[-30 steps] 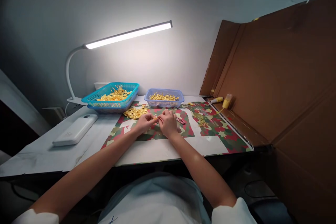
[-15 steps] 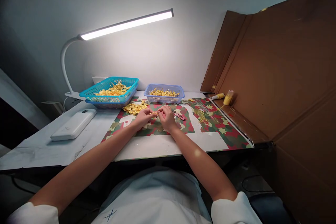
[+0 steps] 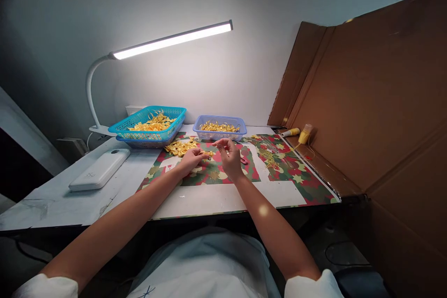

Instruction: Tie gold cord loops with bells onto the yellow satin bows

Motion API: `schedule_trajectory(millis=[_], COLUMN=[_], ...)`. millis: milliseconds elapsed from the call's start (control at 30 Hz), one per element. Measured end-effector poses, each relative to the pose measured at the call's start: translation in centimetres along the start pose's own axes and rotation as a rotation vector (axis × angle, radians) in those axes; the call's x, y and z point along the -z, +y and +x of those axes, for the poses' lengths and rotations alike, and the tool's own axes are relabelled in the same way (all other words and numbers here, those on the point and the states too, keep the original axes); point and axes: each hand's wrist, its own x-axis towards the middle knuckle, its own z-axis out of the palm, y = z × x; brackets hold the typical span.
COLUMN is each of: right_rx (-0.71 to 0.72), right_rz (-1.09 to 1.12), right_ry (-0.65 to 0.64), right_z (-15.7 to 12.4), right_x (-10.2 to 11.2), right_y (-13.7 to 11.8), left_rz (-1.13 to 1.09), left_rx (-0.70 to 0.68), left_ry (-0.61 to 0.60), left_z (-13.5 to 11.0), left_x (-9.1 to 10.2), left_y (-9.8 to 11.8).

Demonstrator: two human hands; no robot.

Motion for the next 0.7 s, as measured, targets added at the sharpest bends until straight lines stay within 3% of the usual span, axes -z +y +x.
schedule_trajectory(millis=[233, 700], right_rx=[-0.016, 0.058], right_rz=[0.069, 0.115], right_ry=[0.053, 0.163], right_z=[1.6, 3.7], right_x=[1.0, 2.5], right_y=[-2.2, -3.3], left_rz=[-0.014, -0.093], left_rx=[0.067, 0.067], left_ry=[0.015, -0.034], left_z=[-0.1, 0.3], left_x=[0.2, 0.2], left_y=[0.2, -0.4])
